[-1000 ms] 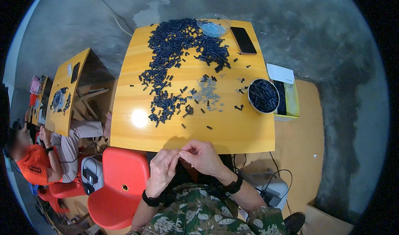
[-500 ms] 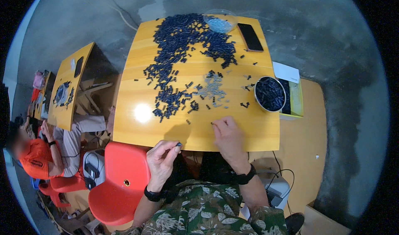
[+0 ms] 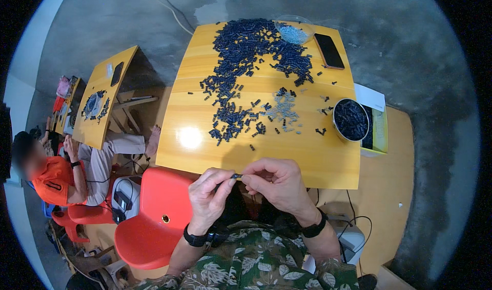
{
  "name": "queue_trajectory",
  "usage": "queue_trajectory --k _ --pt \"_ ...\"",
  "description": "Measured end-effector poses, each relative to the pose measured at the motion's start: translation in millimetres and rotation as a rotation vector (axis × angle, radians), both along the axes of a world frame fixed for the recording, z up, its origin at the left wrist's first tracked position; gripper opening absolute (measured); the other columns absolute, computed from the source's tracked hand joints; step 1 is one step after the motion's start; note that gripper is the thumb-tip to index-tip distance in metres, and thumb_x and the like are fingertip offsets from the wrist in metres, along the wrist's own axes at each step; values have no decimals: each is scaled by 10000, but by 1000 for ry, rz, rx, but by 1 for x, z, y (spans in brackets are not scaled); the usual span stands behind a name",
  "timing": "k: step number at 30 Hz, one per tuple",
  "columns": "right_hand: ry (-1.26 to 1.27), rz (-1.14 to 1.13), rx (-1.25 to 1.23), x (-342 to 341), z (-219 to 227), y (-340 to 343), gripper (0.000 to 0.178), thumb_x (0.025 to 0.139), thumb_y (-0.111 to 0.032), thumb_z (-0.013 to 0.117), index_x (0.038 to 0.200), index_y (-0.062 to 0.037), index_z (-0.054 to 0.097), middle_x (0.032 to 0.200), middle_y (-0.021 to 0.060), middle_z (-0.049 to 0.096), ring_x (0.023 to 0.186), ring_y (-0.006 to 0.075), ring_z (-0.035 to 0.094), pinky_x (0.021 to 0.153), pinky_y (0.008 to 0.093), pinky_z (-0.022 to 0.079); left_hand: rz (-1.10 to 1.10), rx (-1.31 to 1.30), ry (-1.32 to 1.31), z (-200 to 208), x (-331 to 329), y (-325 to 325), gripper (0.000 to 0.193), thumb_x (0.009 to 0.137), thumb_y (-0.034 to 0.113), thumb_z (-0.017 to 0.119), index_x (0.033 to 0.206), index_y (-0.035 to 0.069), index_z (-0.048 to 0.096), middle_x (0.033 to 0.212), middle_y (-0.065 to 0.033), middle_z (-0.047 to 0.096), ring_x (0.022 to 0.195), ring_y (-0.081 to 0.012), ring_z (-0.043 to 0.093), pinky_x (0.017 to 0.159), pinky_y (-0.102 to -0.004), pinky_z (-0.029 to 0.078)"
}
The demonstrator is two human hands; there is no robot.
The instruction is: Manually assembling small black plastic components by hand at a workbench.
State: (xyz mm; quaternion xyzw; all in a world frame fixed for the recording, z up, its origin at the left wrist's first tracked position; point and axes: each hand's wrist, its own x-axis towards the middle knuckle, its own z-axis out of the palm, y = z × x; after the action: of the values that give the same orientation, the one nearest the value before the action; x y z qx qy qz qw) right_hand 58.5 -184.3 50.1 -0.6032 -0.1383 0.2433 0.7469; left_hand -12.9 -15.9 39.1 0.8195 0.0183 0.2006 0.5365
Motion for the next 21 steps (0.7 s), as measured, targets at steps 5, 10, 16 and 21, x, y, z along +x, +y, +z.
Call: queue_trajectory --k 5,10,16,21 --pt "-20 14 -2 -4 6 1 70 875 -18 683 933 22 682 771 25 674 663 57 619 594 191 510 -11 81 -29 5 -4 2 169 787 -53 708 949 -6 689 854 -112 679 754 -213 662 680 -280 518" --pt "-146 20 -79 0 4 6 51 844 -19 704 888 -6 684 754 28 669 657 88 621 592 233 495 -28 269 -128 6 -1 7 183 766 -64 704 938 -6 679 821 -122 661 725 -257 652 649 -322 520" --pt "-663 -15 -186 6 7 10 83 809 -13 723 881 -16 682 756 62 675 670 159 656 618 267 510 -65 262 -133 9 2 11 187 770 -72 700 942 -5 669 838 -127 667 746 -260 656 662 -328 524" --pt "-2 28 30 2 -5 5 72 854 -22 709 911 15 684 798 40 694 695 90 653 632 224 541 -51 259 -150 11 3 8 187 778 -67 698 950 -3 662 836 -124 667 740 -257 651 664 -332 521"
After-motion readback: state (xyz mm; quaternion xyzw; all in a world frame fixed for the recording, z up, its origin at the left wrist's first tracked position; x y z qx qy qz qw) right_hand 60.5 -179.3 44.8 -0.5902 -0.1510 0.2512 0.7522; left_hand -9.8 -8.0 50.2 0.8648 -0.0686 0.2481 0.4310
